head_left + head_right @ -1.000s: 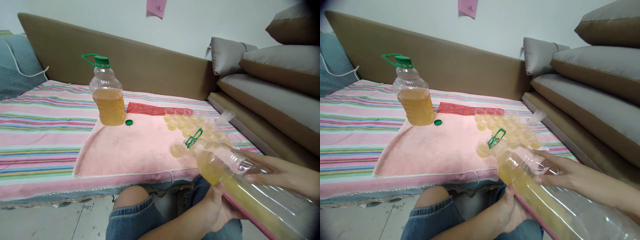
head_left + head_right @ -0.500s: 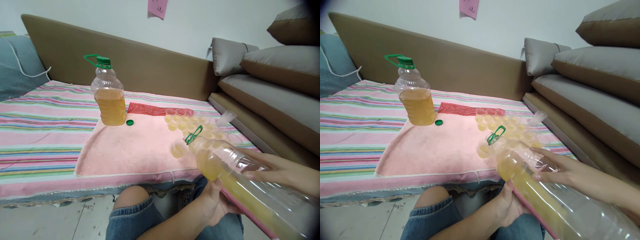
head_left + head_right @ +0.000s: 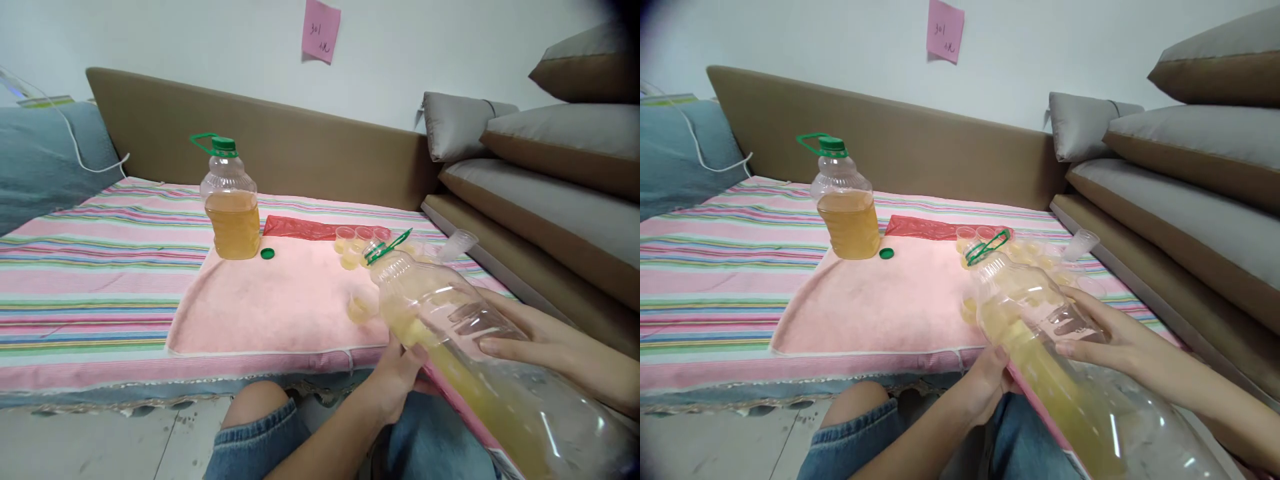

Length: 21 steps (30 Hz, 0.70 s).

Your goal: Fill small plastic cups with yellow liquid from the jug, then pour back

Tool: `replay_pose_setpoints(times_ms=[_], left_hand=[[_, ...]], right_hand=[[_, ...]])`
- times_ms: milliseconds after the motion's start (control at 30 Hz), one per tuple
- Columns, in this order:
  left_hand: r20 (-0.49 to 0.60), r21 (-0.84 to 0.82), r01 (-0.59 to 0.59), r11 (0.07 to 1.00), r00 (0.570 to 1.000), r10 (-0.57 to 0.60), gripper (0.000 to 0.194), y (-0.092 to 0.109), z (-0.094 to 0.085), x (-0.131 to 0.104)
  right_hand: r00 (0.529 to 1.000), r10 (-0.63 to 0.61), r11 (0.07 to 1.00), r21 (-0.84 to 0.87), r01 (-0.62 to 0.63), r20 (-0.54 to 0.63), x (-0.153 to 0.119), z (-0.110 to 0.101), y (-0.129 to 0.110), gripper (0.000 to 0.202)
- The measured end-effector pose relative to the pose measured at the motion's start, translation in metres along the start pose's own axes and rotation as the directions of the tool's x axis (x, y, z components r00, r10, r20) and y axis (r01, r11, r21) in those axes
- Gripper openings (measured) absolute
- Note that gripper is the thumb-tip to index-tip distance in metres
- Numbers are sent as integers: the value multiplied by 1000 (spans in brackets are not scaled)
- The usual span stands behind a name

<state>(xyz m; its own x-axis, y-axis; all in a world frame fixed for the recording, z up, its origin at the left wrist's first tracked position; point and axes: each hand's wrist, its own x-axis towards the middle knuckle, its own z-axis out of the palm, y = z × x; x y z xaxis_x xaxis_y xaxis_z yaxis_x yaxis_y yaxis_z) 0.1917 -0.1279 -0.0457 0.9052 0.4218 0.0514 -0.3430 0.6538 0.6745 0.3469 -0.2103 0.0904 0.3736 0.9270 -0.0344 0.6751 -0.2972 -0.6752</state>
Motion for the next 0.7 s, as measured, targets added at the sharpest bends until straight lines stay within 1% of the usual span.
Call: replay_pose_setpoints(times_ms=[67, 100, 200, 267, 333, 400, 467, 500, 533, 567, 600, 633, 700], left_hand=[[-52, 102, -16, 995, 998, 22, 102, 13, -4, -3], [-65, 130, -32, 991, 997, 41, 104, 20, -7, -5], [-66, 217, -101, 971, 991, 117, 106, 43, -13, -12], [-54, 264, -179, 948, 978, 200, 105, 56, -16, -16], [-69, 278, -268, 922, 952, 298, 102, 64, -20, -21], [-117, 278, -343, 897, 915, 386, 99, 71, -23, -25], [-208, 288, -410, 866, 856, 474, 93, 79, -27, -30], [-273, 294, -436, 851, 815, 512, 89, 85, -28, -33], [-350, 303, -463, 833, 759, 549, 83, 92, -30, -37], [-433, 323, -490, 810, 684, 587, 77, 99, -31, -42], [-511, 358, -516, 779, 590, 625, 69, 107, -32, -47], [-571, 412, -538, 735, 477, 669, 61, 114, -33, -52], [-621, 560, -540, 628, 229, 750, 48, 125, -36, -63]], right_hand=[[999, -21, 997, 71, 19, 37, 1, 7, -2, 86], [998, -54, 994, 95, 51, 29, 2, 11, -2, 87], [976, -209, 967, 134, 216, -70, 5, 26, -1, 84], [954, -269, 940, 179, 290, -132, 8, 38, -3, 87], [937, -291, 918, 218, 331, -195, 11, 51, -10, 95], [916, -314, 889, 261, 375, -248, 17, 64, -21, 102], [890, -359, 834, 331, 441, -281, 26, 76, -35, 106], [877, -382, 799, 373, 472, -292, 32, 82, -42, 106], [861, -404, 758, 414, 504, -309, 39, 88, -50, 106], [845, -423, 715, 452, 533, -327, 48, 95, -58, 107], [828, -441, 671, 485, 561, -347, 57, 102, -66, 107], [810, -457, 627, 513, 586, -367, 66, 110, -74, 107], [776, -485, 541, 558, 629, -404, 87, 128, -90, 108]])
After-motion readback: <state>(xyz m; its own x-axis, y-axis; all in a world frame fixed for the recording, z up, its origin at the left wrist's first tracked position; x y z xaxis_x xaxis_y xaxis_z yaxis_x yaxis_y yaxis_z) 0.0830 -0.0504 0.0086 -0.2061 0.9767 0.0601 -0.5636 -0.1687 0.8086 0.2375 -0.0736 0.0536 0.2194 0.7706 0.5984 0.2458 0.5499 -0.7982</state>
